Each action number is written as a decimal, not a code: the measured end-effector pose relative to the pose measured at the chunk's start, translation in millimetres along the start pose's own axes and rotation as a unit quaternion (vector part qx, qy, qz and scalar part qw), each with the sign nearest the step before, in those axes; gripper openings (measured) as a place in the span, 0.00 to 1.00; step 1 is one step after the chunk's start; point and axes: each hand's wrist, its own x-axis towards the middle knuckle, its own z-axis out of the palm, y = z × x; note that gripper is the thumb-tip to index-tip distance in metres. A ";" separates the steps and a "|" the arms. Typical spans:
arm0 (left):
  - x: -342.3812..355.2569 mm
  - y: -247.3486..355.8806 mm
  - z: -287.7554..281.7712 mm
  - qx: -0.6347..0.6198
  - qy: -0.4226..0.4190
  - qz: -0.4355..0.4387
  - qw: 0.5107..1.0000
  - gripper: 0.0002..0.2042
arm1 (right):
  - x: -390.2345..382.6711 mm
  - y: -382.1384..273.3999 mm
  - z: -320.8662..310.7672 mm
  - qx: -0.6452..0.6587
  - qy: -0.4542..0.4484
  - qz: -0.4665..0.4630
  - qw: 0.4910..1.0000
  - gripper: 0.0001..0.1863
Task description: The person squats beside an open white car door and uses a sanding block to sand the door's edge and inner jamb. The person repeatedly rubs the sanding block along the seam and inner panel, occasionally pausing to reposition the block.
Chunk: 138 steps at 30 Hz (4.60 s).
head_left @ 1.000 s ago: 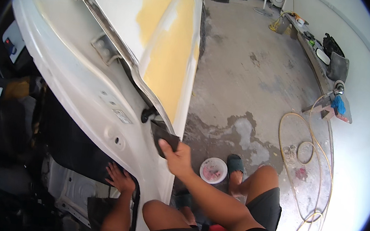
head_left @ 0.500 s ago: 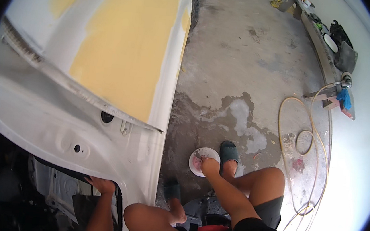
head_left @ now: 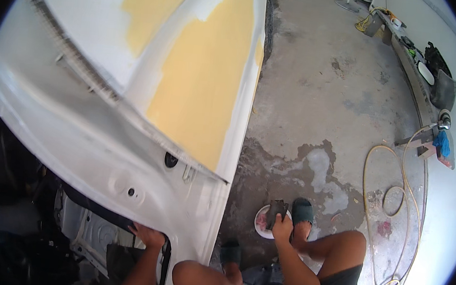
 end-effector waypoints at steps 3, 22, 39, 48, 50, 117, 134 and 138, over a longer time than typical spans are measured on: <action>7.1 21.1 -19.4 -0.038 0.037 -0.029 0.998 0.39 | -46.5 -36.2 -17.2 0.257 -0.169 0.121 0.944 0.13; 6.9 18.4 -23.4 -0.048 0.006 -0.041 0.998 0.37 | -149.8 -323.0 5.3 0.343 -0.123 -0.525 0.769 0.29; 6.0 0.6 -6.3 -0.002 0.004 -0.020 1.000 0.33 | -127.6 -346.4 -10.2 0.416 -0.341 -0.502 0.678 0.25; 19.4 16.8 -16.7 0.015 -0.051 -0.060 0.997 0.37 | -126.5 -223.1 -36.0 0.557 -0.399 -0.075 0.725 0.19; 23.5 25.2 -37.0 0.020 -0.082 -0.076 0.994 0.35 | -106.4 -198.5 -45.2 0.628 -0.430 -0.007 0.648 0.19; -146.8 240.6 -145.5 -0.649 -0.304 -0.042 0.696 0.14 | -50.4 -127.3 -133.1 0.101 -0.428 -0.122 0.890 0.17; -129.2 243.7 -139.2 -0.657 -0.269 -0.029 0.703 0.11 | -54.3 -143.3 -133.9 0.075 -0.371 -0.201 0.903 0.14; -131.2 250.8 -131.9 -0.685 -0.281 -0.026 0.671 0.09 | -55.2 -144.4 -135.7 0.081 -0.437 -0.181 0.877 0.13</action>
